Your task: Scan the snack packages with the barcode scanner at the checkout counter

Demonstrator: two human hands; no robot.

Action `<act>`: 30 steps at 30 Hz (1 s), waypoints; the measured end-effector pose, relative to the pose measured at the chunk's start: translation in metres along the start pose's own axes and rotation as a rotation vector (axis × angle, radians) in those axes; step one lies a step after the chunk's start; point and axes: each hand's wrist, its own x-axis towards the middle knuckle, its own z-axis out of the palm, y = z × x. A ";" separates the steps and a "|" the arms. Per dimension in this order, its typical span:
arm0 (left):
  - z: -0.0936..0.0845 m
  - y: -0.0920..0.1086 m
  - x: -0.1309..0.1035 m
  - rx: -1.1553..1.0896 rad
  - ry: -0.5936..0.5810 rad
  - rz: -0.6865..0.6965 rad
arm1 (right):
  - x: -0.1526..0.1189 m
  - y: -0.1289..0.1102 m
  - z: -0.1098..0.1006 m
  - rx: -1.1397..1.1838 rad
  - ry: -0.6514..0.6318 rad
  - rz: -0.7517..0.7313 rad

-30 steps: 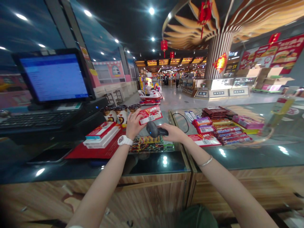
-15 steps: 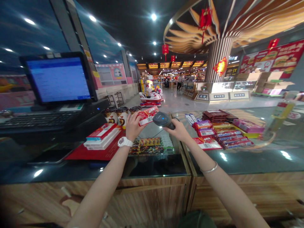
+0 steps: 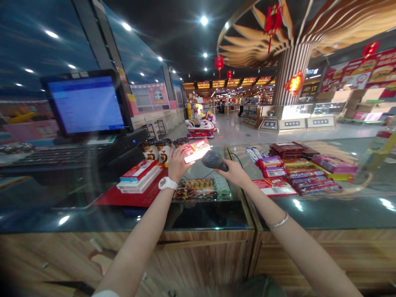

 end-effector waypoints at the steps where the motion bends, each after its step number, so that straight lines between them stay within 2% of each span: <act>1: 0.000 0.000 0.000 -0.003 -0.003 -0.004 | 0.000 0.000 0.000 0.007 0.007 -0.005; 7: -0.001 0.001 0.000 -0.010 0.006 -0.004 | 0.000 0.002 0.003 0.014 0.016 -0.002; 16: 0.001 0.001 0.001 -0.002 0.026 0.006 | 0.000 0.005 0.005 0.025 -0.037 -0.013; 30: -0.008 0.008 0.007 -0.039 0.041 0.017 | -0.008 0.006 0.029 0.067 -0.313 -0.278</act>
